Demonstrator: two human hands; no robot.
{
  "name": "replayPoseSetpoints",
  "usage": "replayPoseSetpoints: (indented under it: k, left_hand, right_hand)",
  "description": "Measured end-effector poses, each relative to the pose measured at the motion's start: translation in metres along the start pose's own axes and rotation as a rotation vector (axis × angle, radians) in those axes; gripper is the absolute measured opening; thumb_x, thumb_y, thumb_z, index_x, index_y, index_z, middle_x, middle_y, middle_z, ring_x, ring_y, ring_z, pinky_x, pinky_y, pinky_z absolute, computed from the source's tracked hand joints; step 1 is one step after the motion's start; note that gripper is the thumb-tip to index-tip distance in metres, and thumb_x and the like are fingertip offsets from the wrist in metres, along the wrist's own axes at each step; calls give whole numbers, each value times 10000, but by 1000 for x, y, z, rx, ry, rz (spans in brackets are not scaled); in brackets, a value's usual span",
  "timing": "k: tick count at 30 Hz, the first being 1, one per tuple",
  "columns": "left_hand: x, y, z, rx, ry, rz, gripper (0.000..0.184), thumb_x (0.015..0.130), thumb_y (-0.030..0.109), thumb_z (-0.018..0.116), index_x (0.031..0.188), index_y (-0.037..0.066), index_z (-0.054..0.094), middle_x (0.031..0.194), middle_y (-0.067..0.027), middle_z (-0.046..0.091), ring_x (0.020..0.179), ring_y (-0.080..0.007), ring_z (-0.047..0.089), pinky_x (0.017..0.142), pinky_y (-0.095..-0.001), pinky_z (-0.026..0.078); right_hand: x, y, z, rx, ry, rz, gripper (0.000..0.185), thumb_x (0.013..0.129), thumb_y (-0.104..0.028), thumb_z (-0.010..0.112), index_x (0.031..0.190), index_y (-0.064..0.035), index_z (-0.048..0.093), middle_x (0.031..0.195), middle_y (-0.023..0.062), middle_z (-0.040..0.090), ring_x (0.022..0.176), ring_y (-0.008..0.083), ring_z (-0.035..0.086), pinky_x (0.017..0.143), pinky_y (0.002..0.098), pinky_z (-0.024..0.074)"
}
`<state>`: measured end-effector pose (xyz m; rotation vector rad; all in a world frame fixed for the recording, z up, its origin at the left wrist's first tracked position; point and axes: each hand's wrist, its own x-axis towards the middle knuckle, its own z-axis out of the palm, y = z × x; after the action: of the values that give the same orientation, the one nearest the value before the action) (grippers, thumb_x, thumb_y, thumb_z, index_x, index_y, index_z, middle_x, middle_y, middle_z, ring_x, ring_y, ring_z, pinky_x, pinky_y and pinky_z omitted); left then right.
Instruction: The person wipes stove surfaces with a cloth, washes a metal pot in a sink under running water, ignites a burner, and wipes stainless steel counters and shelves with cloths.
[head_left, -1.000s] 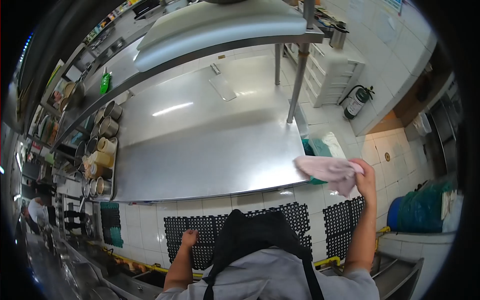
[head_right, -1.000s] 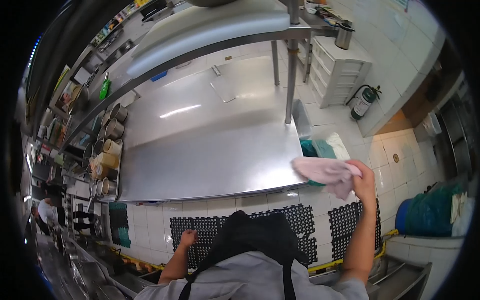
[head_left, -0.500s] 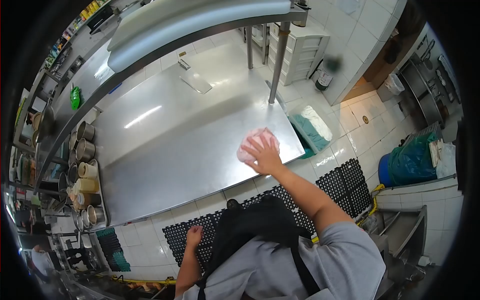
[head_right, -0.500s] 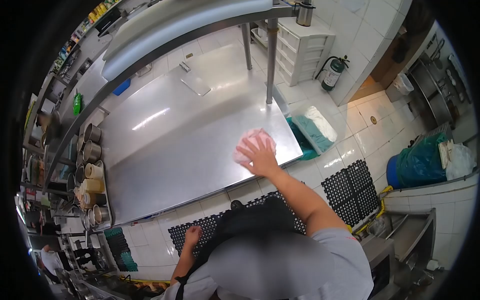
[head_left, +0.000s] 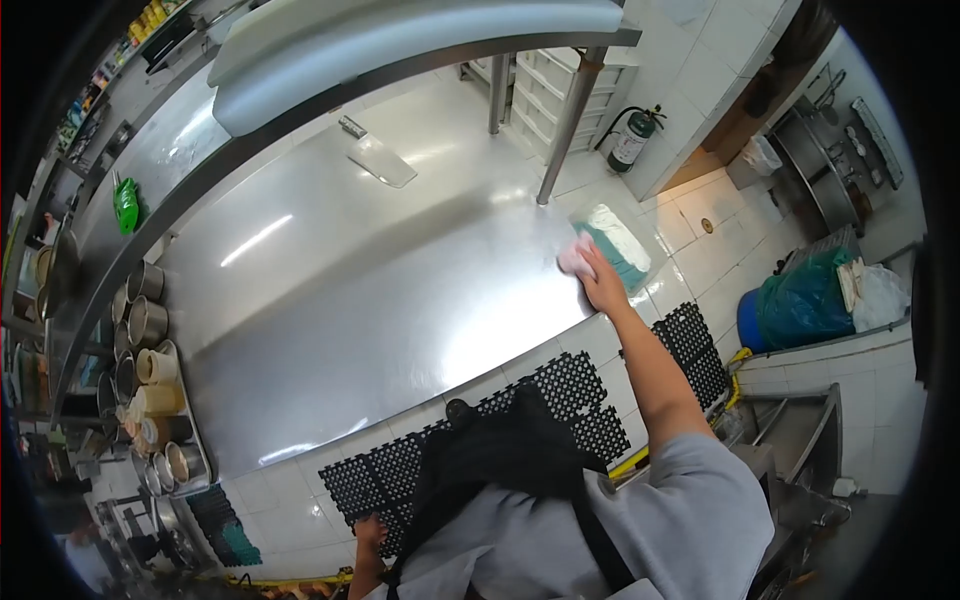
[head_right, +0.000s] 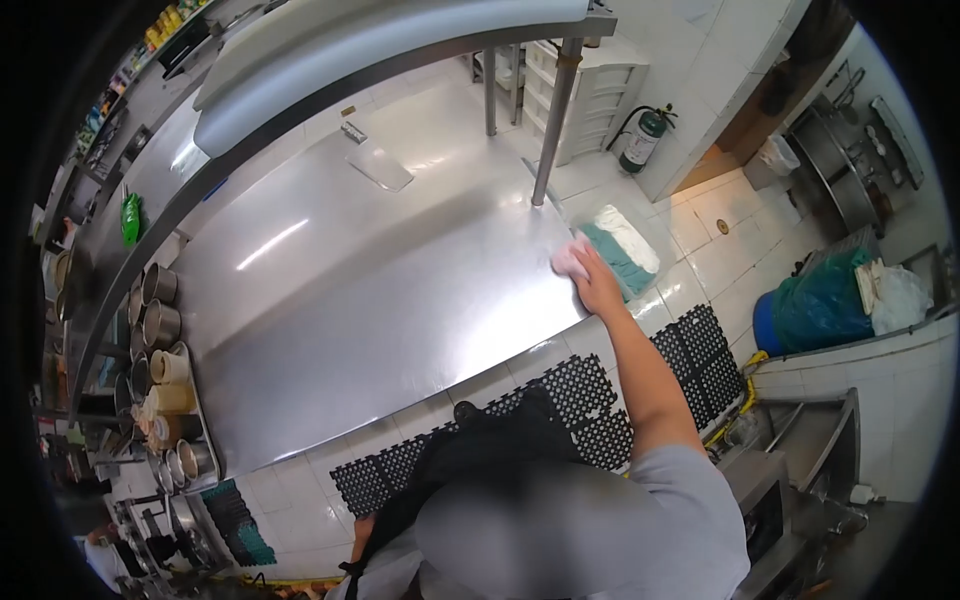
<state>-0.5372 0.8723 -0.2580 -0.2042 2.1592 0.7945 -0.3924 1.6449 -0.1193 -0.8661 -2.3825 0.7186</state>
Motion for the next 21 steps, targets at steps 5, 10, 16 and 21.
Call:
replayPoseSetpoints:
  k: [5, 10, 16, 21]
  left_hand:
    - [72, 31, 32, -319, -143, -243, 234, 923, 248, 593, 920, 18, 638, 689, -62, 637, 586, -183, 636, 477, -312, 487]
    - [102, 139, 53, -81, -212, -14, 256, 911, 317, 645, 965, 67, 658, 775, -38, 673, 587, -157, 629, 483, -294, 483]
    - [120, 194, 42, 25, -316, 128, 357, 909, 378, 642, 1005, 35, 661, 790, -36, 665, 609, -123, 598, 483, -286, 471]
    - [98, 168, 25, 86, -249, 125, 427, 924, 421, 586, 1023, 11, 658, 827, -78, 670, 627, -161, 613, 534, -328, 496]
  right_hand:
    - [-86, 10, -73, 32, -188, 353, 438, 831, -75, 602, 1269, -83, 604, 1257, 206, 612, 1175, 299, 594, 981, 359, 462]
    - [-56, -43, -84, 247, -17, 413, 406, 796, -15, 582, 1196, -58, 642, 1273, 190, 605, 1147, 293, 608, 939, 344, 490]
    - [-19, -133, -40, 160, 24, -85, 522, 742, -9, 636, 1255, -104, 608, 1419, 189, 478, 1249, 367, 516, 989, 381, 462]
    - [-28, -139, -17, -58, -164, -93, 707, 752, -155, 730, 1400, -98, 456, 1466, 298, 347, 1333, 476, 357, 1092, 481, 340]
